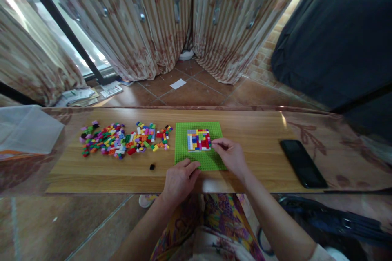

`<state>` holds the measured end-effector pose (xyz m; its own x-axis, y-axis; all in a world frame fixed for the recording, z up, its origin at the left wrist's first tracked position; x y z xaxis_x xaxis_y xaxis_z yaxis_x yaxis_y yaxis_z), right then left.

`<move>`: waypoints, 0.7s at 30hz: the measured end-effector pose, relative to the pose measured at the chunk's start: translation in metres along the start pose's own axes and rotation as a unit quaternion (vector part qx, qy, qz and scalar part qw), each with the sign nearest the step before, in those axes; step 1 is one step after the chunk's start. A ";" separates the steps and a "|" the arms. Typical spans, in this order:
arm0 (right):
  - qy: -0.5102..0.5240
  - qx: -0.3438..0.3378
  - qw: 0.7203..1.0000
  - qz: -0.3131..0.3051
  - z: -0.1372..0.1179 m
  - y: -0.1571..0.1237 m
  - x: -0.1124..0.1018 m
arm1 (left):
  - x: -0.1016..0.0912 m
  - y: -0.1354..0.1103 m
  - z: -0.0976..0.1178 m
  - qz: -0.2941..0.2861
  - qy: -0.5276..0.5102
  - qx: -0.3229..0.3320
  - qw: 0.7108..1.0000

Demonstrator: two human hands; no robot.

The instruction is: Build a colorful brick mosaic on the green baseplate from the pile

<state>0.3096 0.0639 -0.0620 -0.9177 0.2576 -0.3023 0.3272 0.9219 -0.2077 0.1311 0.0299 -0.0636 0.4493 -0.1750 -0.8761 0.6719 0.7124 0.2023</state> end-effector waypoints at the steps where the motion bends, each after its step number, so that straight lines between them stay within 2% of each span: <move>1: 0.009 0.005 1.000 0.000 0.002 0.001 0.000 | -0.001 0.000 0.000 0.003 0.002 0.001 1.000; 10: 0.059 0.050 0.997 0.003 0.015 0.010 0.001 | -0.002 0.000 0.002 0.003 0.013 0.007 1.000; 21: 0.070 0.074 0.995 0.015 0.020 0.009 0.001 | -0.002 0.000 0.002 -0.003 0.007 0.007 1.000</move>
<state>0.3163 0.0662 -0.0824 -0.9262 0.3311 -0.1801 0.3744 0.8635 -0.3378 0.1320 0.0291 -0.0613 0.4379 -0.1693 -0.8830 0.6819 0.7026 0.2034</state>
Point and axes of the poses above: each hand's wrist, its own y-axis towards the middle knuckle, its own x-axis out of the palm, z = x × y, the point moved 10 cm from there along y, towards the middle knuckle, and after that the axes turned 14 degrees about x, right-handed, at the moved point
